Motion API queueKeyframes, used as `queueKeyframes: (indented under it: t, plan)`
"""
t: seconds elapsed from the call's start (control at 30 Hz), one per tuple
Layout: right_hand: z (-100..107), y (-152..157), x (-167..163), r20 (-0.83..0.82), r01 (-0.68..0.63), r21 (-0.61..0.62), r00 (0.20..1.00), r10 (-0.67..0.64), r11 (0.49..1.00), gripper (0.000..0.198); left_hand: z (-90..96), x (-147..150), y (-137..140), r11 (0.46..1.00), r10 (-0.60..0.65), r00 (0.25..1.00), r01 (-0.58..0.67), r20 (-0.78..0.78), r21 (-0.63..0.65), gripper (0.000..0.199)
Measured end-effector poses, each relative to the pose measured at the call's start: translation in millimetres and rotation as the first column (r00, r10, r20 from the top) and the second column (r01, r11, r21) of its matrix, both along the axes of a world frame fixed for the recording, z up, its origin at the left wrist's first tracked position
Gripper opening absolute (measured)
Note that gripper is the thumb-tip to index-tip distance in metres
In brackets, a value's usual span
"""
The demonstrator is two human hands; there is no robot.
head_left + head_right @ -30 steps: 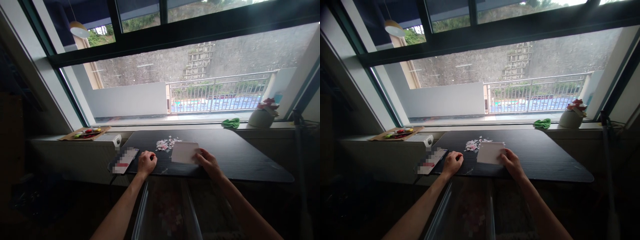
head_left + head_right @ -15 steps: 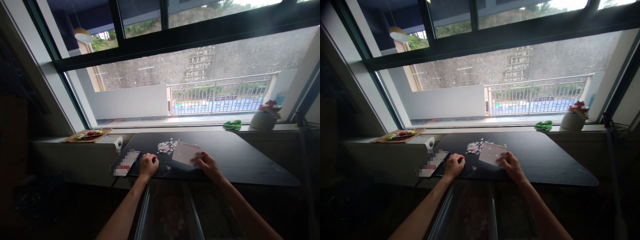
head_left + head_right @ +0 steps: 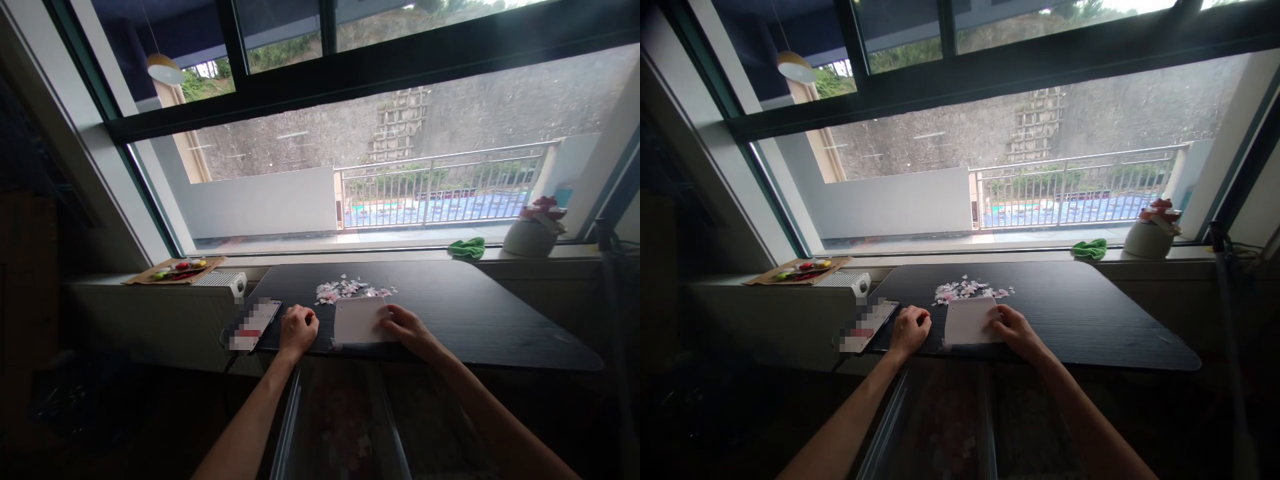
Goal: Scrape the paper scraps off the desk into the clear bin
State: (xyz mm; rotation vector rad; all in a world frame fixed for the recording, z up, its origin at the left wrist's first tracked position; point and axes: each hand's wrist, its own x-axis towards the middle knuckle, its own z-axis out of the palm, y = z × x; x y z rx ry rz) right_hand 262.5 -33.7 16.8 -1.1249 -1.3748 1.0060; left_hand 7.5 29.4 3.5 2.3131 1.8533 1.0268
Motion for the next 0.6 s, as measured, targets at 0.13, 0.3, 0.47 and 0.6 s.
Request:
queueKeyframes:
  t: [0.13,0.3,0.47,0.6]
  plan:
    - [-0.9,-0.3,0.9,0.0,0.051,-0.002,0.999,-0.051,0.999,0.034,-0.4,0.2,0.0,1.0,-0.004,1.0,0.004,0.003,0.011,0.016]
    - [0.7,-1.5,-0.3,0.033,0.091,-0.011,0.995,-0.09,0.996,0.031,0.9,0.7,-1.3,1.0,0.005,1.0,-0.005,-0.01,0.012,0.016]
    - [0.7,-2.0,2.4,0.072,0.014,0.019,0.997,-0.016,1.0,0.031,2.8,1.4,-2.2,1.0,0.006,1.0,-0.006,-0.013,0.0,0.016]
    - [-4.3,4.6,0.1,0.015,0.016,0.036,1.0,-0.016,0.999,0.039,2.8,1.2,-1.9,1.0,0.002,1.0,-0.003,-0.013,-0.013,0.016]
